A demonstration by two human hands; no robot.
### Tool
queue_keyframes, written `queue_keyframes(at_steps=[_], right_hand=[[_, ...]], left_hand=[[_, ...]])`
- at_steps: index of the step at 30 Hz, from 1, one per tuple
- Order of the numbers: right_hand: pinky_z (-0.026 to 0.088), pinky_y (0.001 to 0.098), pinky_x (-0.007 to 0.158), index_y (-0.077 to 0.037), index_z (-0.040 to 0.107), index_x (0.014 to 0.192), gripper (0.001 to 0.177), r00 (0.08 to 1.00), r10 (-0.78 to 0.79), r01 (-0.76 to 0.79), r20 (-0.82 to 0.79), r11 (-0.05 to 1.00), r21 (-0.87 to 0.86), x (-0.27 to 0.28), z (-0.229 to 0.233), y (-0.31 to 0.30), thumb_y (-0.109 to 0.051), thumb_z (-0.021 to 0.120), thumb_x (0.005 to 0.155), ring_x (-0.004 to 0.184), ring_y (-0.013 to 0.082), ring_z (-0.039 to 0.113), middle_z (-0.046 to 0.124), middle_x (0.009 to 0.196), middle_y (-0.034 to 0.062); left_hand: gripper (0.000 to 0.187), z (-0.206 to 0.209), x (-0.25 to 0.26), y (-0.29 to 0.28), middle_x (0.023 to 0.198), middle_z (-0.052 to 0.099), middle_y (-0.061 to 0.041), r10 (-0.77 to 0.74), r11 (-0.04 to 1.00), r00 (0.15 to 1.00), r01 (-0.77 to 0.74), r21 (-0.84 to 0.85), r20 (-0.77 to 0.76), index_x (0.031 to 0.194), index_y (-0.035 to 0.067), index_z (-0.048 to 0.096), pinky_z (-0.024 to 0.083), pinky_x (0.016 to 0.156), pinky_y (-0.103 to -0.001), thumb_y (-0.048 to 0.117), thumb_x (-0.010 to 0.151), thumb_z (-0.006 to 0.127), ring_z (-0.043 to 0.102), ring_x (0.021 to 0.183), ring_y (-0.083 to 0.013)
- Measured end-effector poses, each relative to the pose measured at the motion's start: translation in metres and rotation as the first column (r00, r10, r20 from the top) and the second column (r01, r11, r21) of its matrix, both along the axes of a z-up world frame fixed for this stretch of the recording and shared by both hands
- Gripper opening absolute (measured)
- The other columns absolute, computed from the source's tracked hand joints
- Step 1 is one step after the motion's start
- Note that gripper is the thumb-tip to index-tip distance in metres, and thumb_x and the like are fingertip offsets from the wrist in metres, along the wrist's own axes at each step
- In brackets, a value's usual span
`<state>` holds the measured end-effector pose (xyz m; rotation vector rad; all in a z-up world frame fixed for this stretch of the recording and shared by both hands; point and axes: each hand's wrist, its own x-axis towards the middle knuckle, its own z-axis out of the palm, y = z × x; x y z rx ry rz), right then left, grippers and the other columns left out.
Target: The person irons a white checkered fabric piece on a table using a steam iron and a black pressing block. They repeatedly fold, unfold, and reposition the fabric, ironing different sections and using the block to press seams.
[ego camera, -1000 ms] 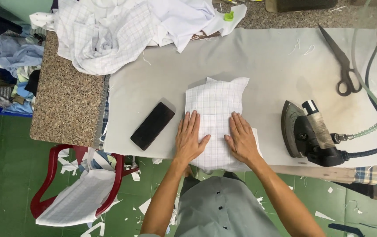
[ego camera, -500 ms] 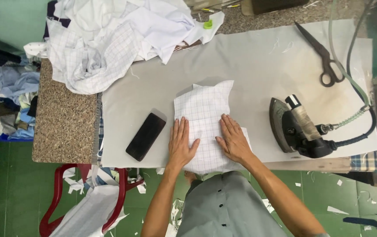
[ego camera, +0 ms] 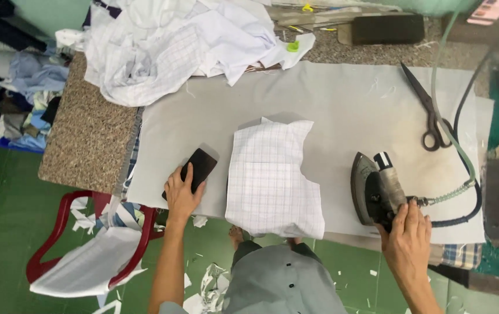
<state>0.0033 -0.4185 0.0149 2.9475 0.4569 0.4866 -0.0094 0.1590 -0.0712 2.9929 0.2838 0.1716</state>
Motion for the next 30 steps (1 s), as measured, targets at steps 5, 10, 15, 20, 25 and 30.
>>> queue_keyframes(at_steps=[5,10,15,20,25,30], right_hand=[[0.049,0.0476,0.083,-0.001,0.046,0.148,0.065,0.940,-0.115,0.081,-0.322,0.990,-0.116,0.033,0.000,-0.024,-0.042,0.051,0.098,0.107,0.0372,0.064,0.060,0.127,0.0198],[0.049,0.0595,0.074,-0.002,0.051,0.110,0.042,0.702,-0.165,0.346,-0.692,0.929,0.130,0.120,0.013,-0.002,-0.043,0.050,0.103,0.091,0.0547,0.066,0.072,0.100,0.0287],[0.050,0.0453,0.060,0.004,0.065,0.120,0.033,0.497,0.008,0.735,-0.868,0.529,0.425,0.145,-0.005,0.000,-0.021,0.070,0.100,0.072,0.0314,0.059,0.066,0.089,0.0218],[0.045,0.0468,0.074,-0.004,0.052,0.131,0.045,0.553,-0.066,0.509,-0.830,0.816,0.274,0.098,0.120,0.102,-0.037,0.059,0.101,0.085,0.0416,0.060,0.065,0.095,0.0271],[0.065,0.0438,0.048,-0.011,0.033,0.152,0.053,0.452,-0.063,0.336,-0.890,0.936,0.104,0.078,0.188,0.230,-0.037,0.043,0.107,0.066,0.0346,0.076,0.074,0.107,0.0268],[0.051,0.0469,0.046,-0.008,0.047,0.112,0.066,0.523,0.432,-0.396,-0.735,0.886,0.240,0.095,0.080,0.284,-0.071,0.038,0.094,0.052,0.0327,0.064,0.067,0.061,0.0077]], left_hand=[[0.073,-0.006,-0.043,-0.026,0.133,0.051,-0.026,0.122,0.992,0.987,-0.122,-0.013,0.104,0.156,0.011,0.045,0.048,0.091,-0.054,0.050,0.096,0.062,0.051,0.113,-0.0413],[0.074,-0.016,-0.098,-0.049,0.126,0.054,-0.025,0.218,0.975,0.968,-0.222,0.019,0.121,0.152,0.009,0.051,0.049,0.091,-0.051,0.052,0.093,0.065,0.052,0.109,-0.0403],[0.081,0.037,-0.162,-0.081,0.151,0.058,-0.007,0.586,0.001,0.693,-0.519,-0.855,-0.420,0.155,0.020,0.048,0.053,0.091,-0.032,0.047,0.082,0.069,0.061,0.120,-0.0185],[0.076,0.057,-0.212,-0.095,0.143,0.058,-0.016,0.586,-0.599,0.335,-0.434,-0.673,-0.738,0.148,0.008,0.047,0.049,0.107,-0.049,0.049,0.085,0.061,0.057,0.128,-0.0322],[0.069,0.019,-0.211,-0.105,0.158,0.051,-0.010,0.459,0.110,0.830,-0.407,-0.907,-0.317,0.149,0.025,0.054,0.065,0.084,-0.037,0.049,0.085,0.067,0.064,0.125,-0.0251],[0.069,0.069,-0.151,-0.163,0.127,0.050,-0.025,0.073,0.874,0.978,0.032,-0.485,0.195,0.149,0.009,0.050,0.054,0.083,-0.054,0.034,0.090,0.078,0.051,0.112,-0.0422]])
